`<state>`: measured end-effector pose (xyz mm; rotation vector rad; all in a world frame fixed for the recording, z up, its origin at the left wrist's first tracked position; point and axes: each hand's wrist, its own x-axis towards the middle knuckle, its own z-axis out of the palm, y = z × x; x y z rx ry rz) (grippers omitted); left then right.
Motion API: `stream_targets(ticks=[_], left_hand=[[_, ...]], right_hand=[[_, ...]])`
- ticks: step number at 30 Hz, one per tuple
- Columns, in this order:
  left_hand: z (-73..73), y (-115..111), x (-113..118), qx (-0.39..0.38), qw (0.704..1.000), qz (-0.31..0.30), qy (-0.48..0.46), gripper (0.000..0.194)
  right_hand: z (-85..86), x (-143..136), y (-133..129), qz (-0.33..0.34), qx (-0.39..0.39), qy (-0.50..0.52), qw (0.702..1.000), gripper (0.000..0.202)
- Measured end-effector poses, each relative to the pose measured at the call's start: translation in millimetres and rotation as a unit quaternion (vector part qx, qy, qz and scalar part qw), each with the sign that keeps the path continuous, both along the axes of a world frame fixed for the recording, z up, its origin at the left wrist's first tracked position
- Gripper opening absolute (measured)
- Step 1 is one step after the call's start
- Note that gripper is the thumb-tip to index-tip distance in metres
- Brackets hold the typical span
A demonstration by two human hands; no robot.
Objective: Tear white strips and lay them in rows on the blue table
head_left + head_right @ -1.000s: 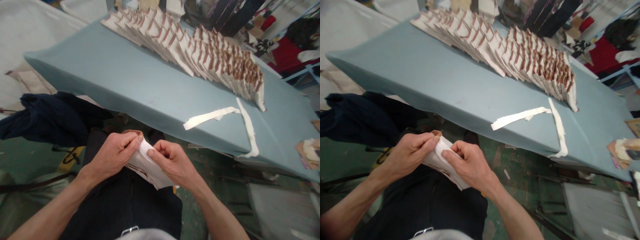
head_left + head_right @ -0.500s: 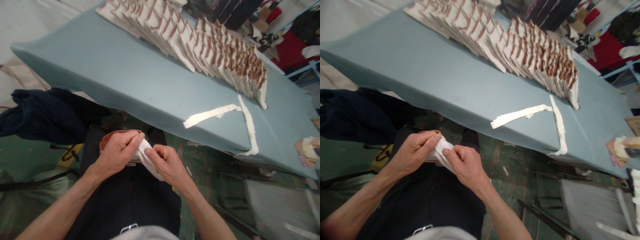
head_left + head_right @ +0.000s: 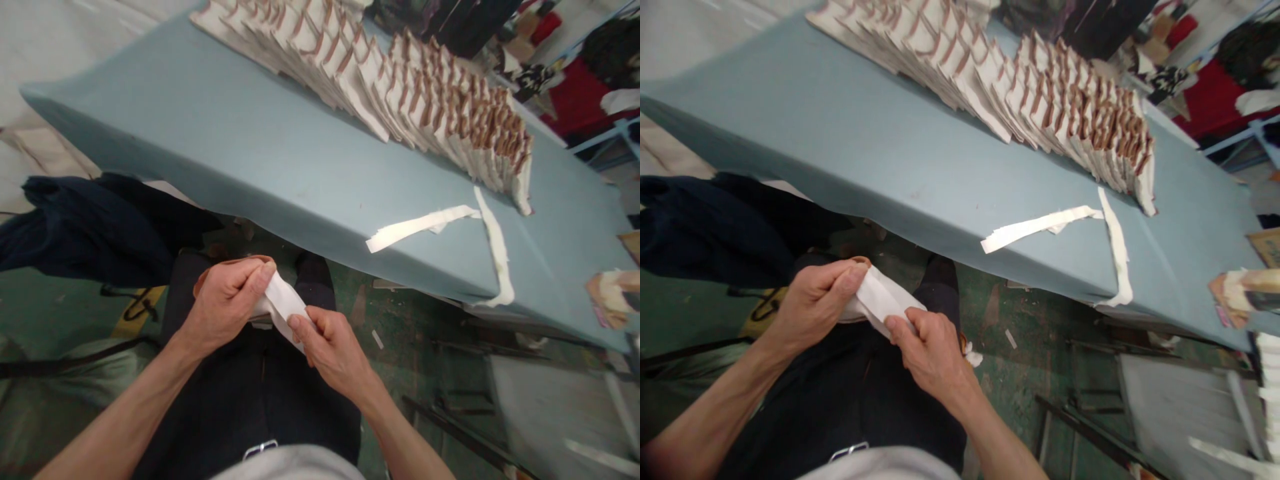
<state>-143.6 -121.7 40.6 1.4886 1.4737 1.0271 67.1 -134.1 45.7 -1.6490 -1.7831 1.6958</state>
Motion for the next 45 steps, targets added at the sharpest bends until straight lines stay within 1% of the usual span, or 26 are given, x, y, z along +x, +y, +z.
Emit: stream_targets(ticks=[3,7,9,10,12,15,18,20,22,23,25,26,28,29,30,31,33,35,36,38,40,42,45], left_hand=[[0.6,0,-3,0.026,0.999,-0.008,0.03,0.04],[1.1,3,-4,0.069,0.995,-0.011,0.068,0.042],[2.1,4,-3,0.072,0.994,-0.012,0.077,0.042],[3.2,4,-3,0.071,0.995,-0.011,0.074,0.042],[6.8,3,-2,0.07,0.996,-0.011,0.051,0.043],[12.4,1,-2,0.048,0.998,-0.015,0.023,0.044],[11.2,-1,-4,0.016,0.999,-0.024,0.018,0.045],[6.3,0,-7,-0.006,0.999,-0.038,0.012,0.046],[0.9,2,-10,-0.025,0.998,-0.061,0.012,0.047],[-1.0,3,-12,-0.031,0.997,-0.073,0.014,0.046],[-2.3,4,-17,-0.027,0.996,-0.089,0.012,0.046],[-1.5,4,-19,-0.022,0.995,-0.093,0.01,0.045],[2.2,3,-23,-0.014,0.994,-0.11,0.004,0.043],[4.8,2,-24,-0.013,0.992,-0.123,0.002,0.041],[7.6,1,-24,-0.015,0.99,-0.138,0.002,0.039],[10.6,-1,-24,-0.017,0.988,-0.151,0.006,0.037],[16.8,-3,-22,-0.02,0.985,-0.171,0.025,0.037],[23.0,-6,-19,-0.02,0.981,-0.187,0.044,0.039],[26.1,-6,-18,-0.019,0.979,-0.198,0.047,0.038],[31.8,-7,-17,-0.015,0.974,-0.221,0.042,0.036],[36.1,-8,-18,-0.009,0.971,-0.234,0.034,0.035],[38.2,-9,-19,-0.003,0.968,-0.247,0.031,0.035],[39.7,-12,-21,0.02,0.966,-0.257,0.026,0.036]], right_hand=[[19.3,-1,-1,-0.002,-0.006,0.01,1.0,0.05],[50.3,-2,-4,-0.017,-0.059,0.066,0.996,0.052],[55.8,-4,-8,-0.028,-0.079,0.088,0.993,0.055],[54.2,-4,-10,-0.033,-0.088,0.097,0.991,0.056],[42.5,-6,-13,-0.046,-0.092,0.101,0.99,0.058],[11.3,-8,-18,-0.064,-0.061,0.088,0.992,0.059],[-18.4,-10,-19,-0.072,-0.033,0.085,0.993,0.058],[-30.6,-10,-20,-0.072,-0.022,0.08,0.994,0.057],[-35.2,-8,-20,-0.07,-0.021,0.069,0.995,0.057],[-34.4,-6,-20,-0.063,-0.021,0.062,0.996,0.057],[-26.3,1,-18,-0.011,-0.007,0.031,0.999,0.054],[-19.2,6,-16,0.03,0.013,0.0,0.999,0.05],[-1.4,17,-11,0.108,0.063,-0.079,0.989,0.04],[8.0,24,-7,0.131,0.085,-0.116,0.981,0.036],[16.5,29,-4,0.135,0.106,-0.142,0.975,0.034],[23.7,35,0,0.126,0.126,-0.154,0.972,0.033],[32.5,41,9,0.087,0.169,-0.135,0.972,0.035],[34.3,39,17,0.049,0.224,-0.08,0.97,0.037],[33.5,35,21,0.041,0.249,-0.048,0.967,0.04],[31.2,24,29,0.056,0.284,0.003,0.957,0.048],[30.6,11,34,0.101,0.295,0.037,0.949,0.056],[32.6,0,38,0.138,0.284,0.064,0.947,0.06],[36.2,-10,41,0.151,0.237,0.1,0.954,0.058]])
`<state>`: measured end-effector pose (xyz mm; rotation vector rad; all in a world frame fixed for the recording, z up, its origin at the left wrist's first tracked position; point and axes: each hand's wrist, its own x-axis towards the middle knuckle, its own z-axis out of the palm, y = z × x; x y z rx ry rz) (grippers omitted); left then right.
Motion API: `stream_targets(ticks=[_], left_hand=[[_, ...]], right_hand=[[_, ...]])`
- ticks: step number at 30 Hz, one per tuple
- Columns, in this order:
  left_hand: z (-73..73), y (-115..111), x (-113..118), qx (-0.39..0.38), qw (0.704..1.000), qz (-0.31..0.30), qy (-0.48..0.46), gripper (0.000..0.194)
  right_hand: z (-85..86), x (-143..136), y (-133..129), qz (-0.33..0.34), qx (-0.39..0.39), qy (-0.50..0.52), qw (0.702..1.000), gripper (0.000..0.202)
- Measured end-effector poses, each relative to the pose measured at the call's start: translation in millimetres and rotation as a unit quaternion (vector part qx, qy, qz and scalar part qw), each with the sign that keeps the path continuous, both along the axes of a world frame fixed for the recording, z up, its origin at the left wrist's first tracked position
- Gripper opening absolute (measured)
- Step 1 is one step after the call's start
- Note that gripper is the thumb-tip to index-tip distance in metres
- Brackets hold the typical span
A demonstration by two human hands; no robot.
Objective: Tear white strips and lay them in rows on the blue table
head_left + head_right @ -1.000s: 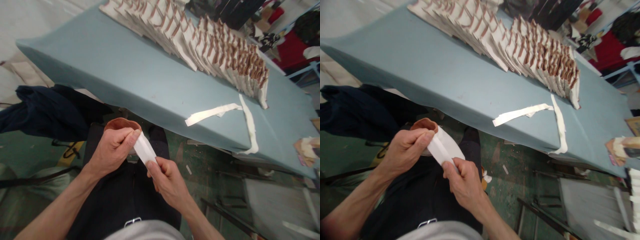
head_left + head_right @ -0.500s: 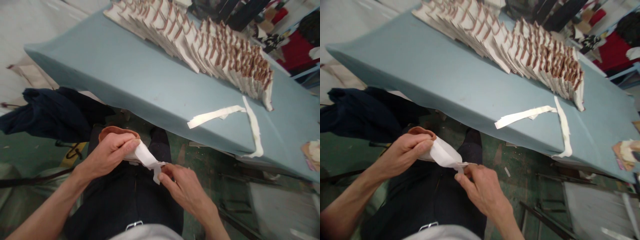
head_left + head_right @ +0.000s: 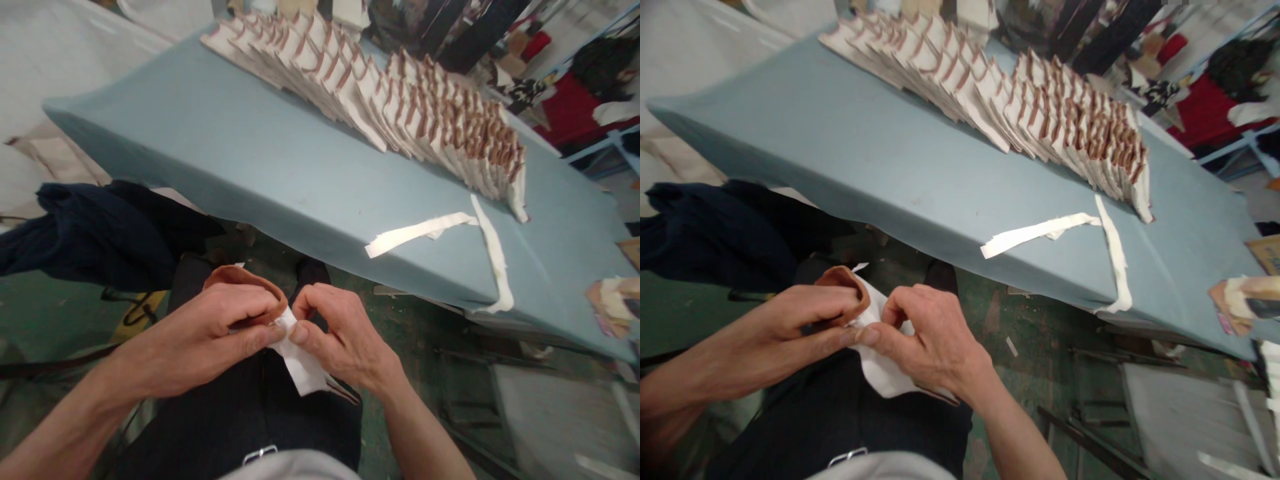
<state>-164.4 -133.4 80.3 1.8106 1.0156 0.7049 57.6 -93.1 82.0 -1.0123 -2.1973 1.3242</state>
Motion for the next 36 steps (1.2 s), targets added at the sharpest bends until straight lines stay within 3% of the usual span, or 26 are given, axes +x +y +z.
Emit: stream_targets(ticks=[3,7,10,12,17,20,25,28,31,36], left_hand=[[5.5,-2,2,0.024,1.0,0.002,-0.003,0.035],[19.7,-6,5,0.015,0.999,-0.028,0.001,0.031],[23.1,-8,8,-0.005,0.998,-0.056,-0.015,0.03],[17.7,-9,10,-0.012,0.998,-0.054,-0.024,0.03],[-6.9,-7,17,-0.038,0.997,-0.002,-0.064,0.032],[-13.3,-6,19,-0.056,0.997,0.016,-0.051,0.032],[-12.2,-9,18,-0.024,1.0,0.017,-0.001,0.031],[-10.2,-10,19,0.001,1.0,0.017,0.022,0.032],[-6.1,-11,21,0.021,0.999,0.015,0.04,0.025],[-1.5,-13,24,0.036,0.998,0.005,0.045,0.019]], right_hand=[[-3.9,-3,0,0.038,-0.11,0.045,0.992,0.06],[-18.3,-5,-3,0.107,-0.271,0.149,0.945,0.062],[-25.0,-5,-7,0.139,-0.318,0.201,0.916,0.057],[-27.0,-4,-8,0.144,-0.307,0.206,0.918,0.053],[-34.1,1,-3,0.1,-0.233,0.135,0.958,0.053],[-39.1,5,-1,0.081,-0.23,0.102,0.964,0.055],[-35.1,8,2,0.076,-0.216,0.077,0.97,0.063],[-23.3,5,4,0.064,-0.152,0.021,0.986,0.072],[-11.2,2,6,0.051,-0.086,-0.053,0.994,0.068],[-9.9,2,9,0.137,-0.121,-0.007,0.983,0.054]])
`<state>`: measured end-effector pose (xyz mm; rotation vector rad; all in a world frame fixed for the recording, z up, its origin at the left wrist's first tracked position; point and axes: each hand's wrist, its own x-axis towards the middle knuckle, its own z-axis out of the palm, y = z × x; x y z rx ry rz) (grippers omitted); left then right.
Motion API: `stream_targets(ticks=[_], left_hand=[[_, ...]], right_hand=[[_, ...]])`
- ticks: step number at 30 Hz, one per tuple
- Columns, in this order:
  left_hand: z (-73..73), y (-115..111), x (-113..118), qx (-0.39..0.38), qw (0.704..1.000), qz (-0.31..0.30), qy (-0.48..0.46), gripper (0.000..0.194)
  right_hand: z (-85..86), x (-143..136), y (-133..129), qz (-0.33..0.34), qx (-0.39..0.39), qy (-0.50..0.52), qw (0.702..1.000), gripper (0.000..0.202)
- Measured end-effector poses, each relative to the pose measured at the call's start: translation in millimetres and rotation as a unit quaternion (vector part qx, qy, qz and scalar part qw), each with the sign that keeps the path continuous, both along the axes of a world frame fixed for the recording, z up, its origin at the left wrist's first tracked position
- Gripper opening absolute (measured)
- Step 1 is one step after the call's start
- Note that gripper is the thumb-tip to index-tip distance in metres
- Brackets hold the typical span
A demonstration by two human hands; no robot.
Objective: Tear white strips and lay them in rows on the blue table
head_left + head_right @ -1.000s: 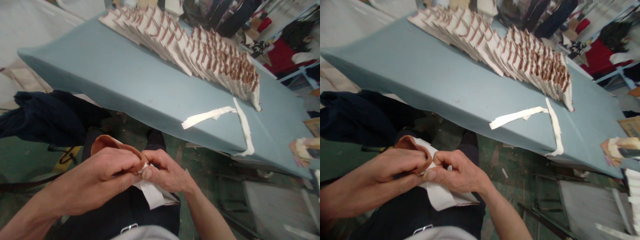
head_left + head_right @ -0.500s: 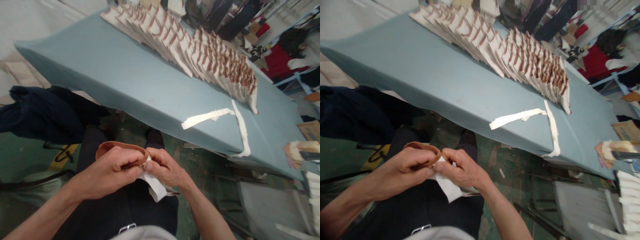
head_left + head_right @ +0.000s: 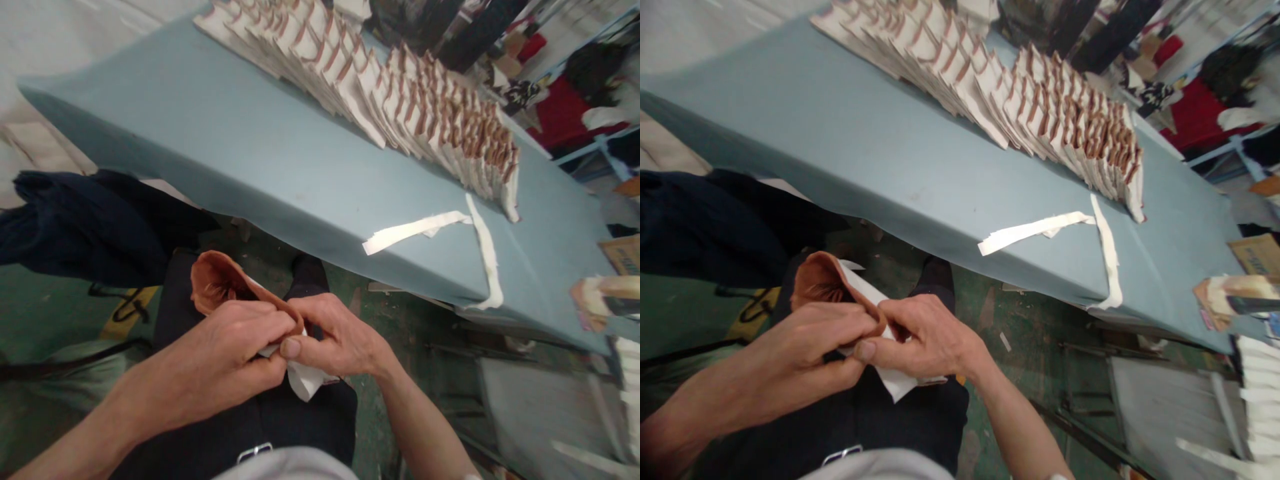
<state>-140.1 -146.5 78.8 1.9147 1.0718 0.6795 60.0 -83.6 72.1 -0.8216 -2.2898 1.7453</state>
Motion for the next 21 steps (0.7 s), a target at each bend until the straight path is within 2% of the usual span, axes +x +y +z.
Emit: stream_targets(ticks=[4,7,10,16,21], left_hand=[[-5.9,-5,2,0.007,1.0,-0.005,-0.019,0.02],[-10.8,-9,4,0.033,0.998,0.019,-0.057,0.023],[-9.6,-10,8,0.044,0.993,0.03,-0.107,0.028],[4.0,-12,14,0.05,0.994,0.022,-0.092,0.031],[-2.5,-14,14,0.094,0.991,0.059,-0.071,0.029]], right_hand=[[-12.1,-1,-4,0.04,-0.064,0.088,0.993,0.048],[-18.0,-3,-9,0.033,-0.083,0.136,0.987,0.044],[-20.1,-5,-13,0.021,-0.119,0.174,0.977,0.047],[-21.9,-6,-20,0.01,-0.189,0.184,0.964,0.055],[-17.9,-2,-25,-0.053,-0.184,0.166,0.967,0.063]])
